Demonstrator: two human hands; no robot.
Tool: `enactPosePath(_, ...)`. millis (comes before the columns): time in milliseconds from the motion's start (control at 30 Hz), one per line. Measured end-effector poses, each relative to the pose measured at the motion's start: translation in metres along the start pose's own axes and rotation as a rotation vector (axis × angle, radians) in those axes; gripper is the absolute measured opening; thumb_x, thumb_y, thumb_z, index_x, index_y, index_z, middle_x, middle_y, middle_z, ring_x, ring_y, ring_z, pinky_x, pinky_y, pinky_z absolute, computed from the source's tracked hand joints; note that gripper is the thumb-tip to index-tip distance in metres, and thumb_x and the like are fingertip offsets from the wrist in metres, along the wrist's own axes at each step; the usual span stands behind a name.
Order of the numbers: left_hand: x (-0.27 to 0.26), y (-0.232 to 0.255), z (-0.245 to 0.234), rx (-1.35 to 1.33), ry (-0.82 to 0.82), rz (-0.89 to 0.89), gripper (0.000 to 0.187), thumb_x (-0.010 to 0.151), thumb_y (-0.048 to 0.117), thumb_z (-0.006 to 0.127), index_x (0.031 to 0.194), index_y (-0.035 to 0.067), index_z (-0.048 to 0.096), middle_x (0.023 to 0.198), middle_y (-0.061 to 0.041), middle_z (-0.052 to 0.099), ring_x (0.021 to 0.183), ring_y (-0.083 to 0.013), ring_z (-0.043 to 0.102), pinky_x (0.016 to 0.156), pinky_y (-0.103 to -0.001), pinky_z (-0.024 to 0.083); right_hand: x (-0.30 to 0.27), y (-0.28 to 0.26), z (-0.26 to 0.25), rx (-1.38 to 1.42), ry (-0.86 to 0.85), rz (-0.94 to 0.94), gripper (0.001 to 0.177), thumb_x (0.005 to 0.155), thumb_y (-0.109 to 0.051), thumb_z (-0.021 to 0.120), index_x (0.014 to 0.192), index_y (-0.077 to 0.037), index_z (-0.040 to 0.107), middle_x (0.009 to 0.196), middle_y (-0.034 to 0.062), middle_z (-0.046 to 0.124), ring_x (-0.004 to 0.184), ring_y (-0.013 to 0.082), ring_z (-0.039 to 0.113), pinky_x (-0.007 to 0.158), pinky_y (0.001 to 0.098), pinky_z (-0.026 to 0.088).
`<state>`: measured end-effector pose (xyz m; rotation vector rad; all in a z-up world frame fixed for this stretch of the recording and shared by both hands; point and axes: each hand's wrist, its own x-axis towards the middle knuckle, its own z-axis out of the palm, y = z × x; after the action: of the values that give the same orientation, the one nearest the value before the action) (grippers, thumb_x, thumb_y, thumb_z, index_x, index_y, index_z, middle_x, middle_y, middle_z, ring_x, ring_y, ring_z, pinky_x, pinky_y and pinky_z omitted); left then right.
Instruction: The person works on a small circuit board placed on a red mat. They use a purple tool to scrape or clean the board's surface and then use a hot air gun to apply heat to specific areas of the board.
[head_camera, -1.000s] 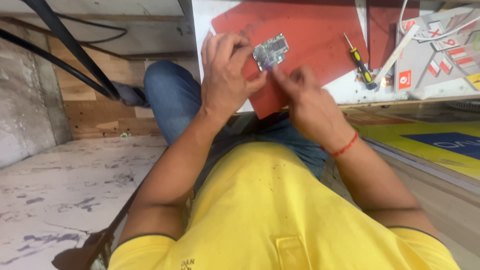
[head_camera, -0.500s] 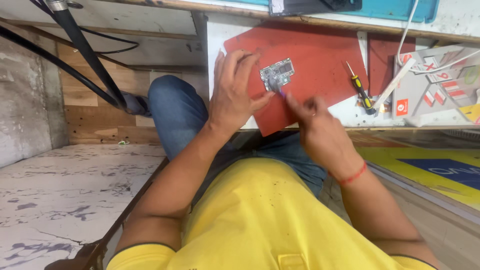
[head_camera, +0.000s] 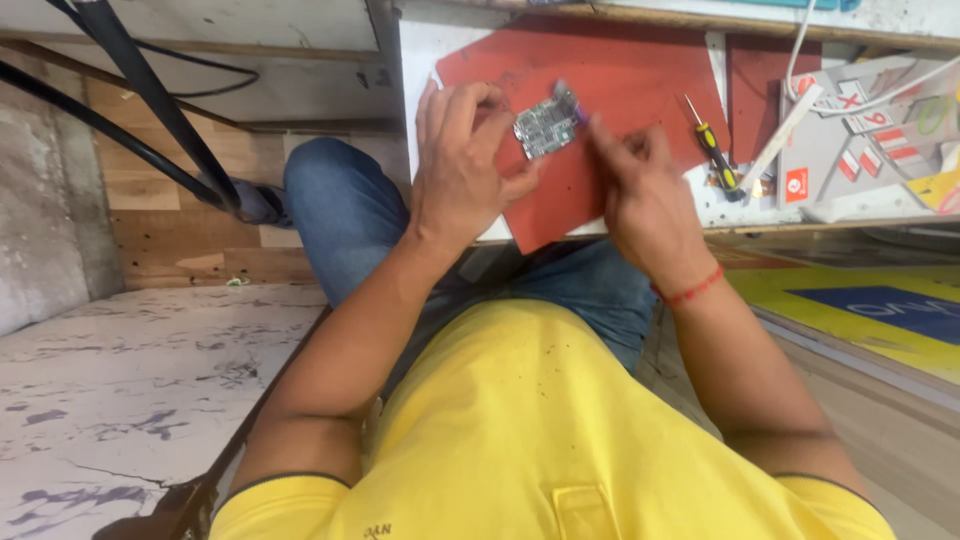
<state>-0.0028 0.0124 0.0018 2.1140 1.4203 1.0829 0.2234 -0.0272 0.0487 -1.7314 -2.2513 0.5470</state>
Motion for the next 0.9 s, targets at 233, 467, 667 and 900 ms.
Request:
enactPosePath(233, 0.003, 0.004, -0.005, 0.01, 0.022, 0.008, 0.046, 0.069, 0.025, 0.092, 0.105, 0.005, 0.071, 0.118, -0.006, 0.057, 0.116, -0.0288, 0.053, 0.115, -0.051, 0.034, -0.002, -0.011, 0.008, 0.043, 0.016, -0.056, 0.058, 0.09, 0.005, 0.054, 0.146, -0.012, 0.059, 0.112, 0.0223, 0.059, 0.088, 0.0433, 0.064, 0.075, 0.0489, 0.053)
enactPosePath(467, 0.001, 0.003, -0.006, -0.013, 0.012, -0.024, 0.044, 0.073, 0.027, 0.093, 0.103, 0.006, 0.07, 0.12, -0.005, 0.058, 0.118, -0.028, 0.053, 0.111, -0.047, 0.038, 0.006, -0.02, 0.0, 0.01, 0.033, -0.029, 0.055, 0.094, 0.004, 0.054, 0.146, -0.011, 0.06, 0.11, 0.0219, 0.061, 0.086, 0.0436, 0.064, 0.073, 0.0498, 0.052)
enactPosePath(667, 0.001, 0.003, -0.004, 0.062, 0.06, -0.007, 0.043, 0.07, 0.028, 0.092, 0.102, 0.007, 0.072, 0.12, -0.006, 0.055, 0.12, -0.0325, 0.049, 0.108, -0.047, 0.039, 0.01, -0.009, 0.001, 0.006, 0.02, -0.083, 0.05, 0.097, 0.001, 0.057, 0.145, -0.011, 0.062, 0.107, 0.0218, 0.061, 0.087, 0.0426, 0.064, 0.074, 0.0487, 0.052)
enactPosePath(900, 0.004, 0.004, -0.003, 0.03, 0.021, -0.021, 0.041, 0.072, 0.027, 0.093, 0.102, 0.006, 0.073, 0.118, -0.006, 0.058, 0.118, -0.0307, 0.05, 0.104, -0.045, 0.042, 0.002, 0.008, 0.011, 0.036, 0.058, -0.089, 0.063, 0.088, 0.006, 0.055, 0.149, -0.011, 0.058, 0.111, 0.023, 0.058, 0.09, 0.0418, 0.062, 0.074, 0.0465, 0.053)
